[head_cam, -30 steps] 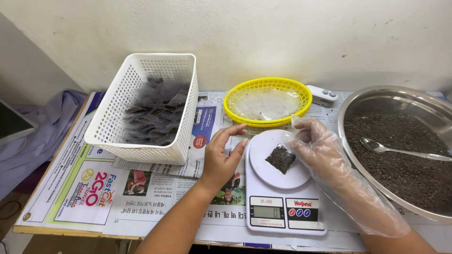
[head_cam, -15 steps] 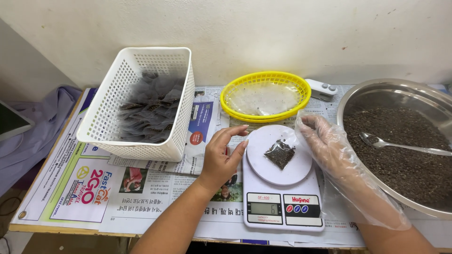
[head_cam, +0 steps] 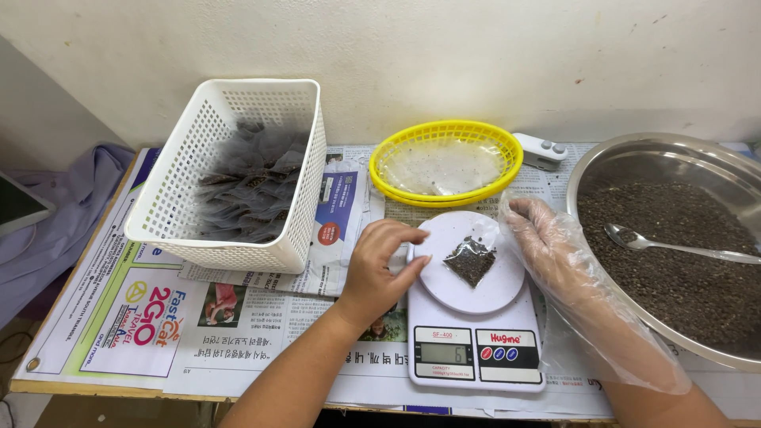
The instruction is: The person fills small plastic bags with grains from a large metal bowl using a spoon, weighs each bag on a digital scale, and places them into a white basket.
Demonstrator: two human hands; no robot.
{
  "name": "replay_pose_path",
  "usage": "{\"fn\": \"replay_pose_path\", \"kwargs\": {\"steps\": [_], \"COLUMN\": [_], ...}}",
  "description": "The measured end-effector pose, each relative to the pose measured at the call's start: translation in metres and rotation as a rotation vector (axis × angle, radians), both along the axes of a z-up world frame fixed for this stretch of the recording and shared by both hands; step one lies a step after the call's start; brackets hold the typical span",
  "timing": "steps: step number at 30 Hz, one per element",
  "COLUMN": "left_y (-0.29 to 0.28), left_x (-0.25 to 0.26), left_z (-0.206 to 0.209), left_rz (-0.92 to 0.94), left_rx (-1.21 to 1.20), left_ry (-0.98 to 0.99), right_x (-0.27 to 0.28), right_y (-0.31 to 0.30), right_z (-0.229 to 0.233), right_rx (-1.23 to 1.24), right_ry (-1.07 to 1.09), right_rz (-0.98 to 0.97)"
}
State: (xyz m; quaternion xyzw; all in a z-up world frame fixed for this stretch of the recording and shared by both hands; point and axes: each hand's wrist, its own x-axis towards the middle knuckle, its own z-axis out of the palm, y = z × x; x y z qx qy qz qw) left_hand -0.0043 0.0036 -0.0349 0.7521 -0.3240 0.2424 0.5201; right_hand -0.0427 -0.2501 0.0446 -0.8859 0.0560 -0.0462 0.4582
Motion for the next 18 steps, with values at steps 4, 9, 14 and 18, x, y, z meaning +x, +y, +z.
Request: {"fn": "replay_pose_path", "kwargs": {"steps": [4,9,14,18], "left_y": [-0.009,-0.025,-0.034,-0.039], "left_x": [-0.006,-0.015,-0.016,-0.018], "left_z": [-0.002,-0.008,-0.018,-0.007], "left_rz": [-0.026,-0.017,-0.04,-0.042], "left_rx": [0.135,0.296,0.412,0.391], "left_ry": [-0.105,-0.135,-0.13,-0.105], "right_x": [0.004,0.007,-0.008,0.004], "right_y": [-0.005,-0.005,0.013,-0.012], "right_z": [-0.004,-0.009,0.007,-0.027], "right_rx": [-0.037,0.011,0.183,0.093], "right_ry": [0.042,0.042,-0.033,-0.14], "right_rz": [-0.012,-0.016,-0.067,-0.046]}}
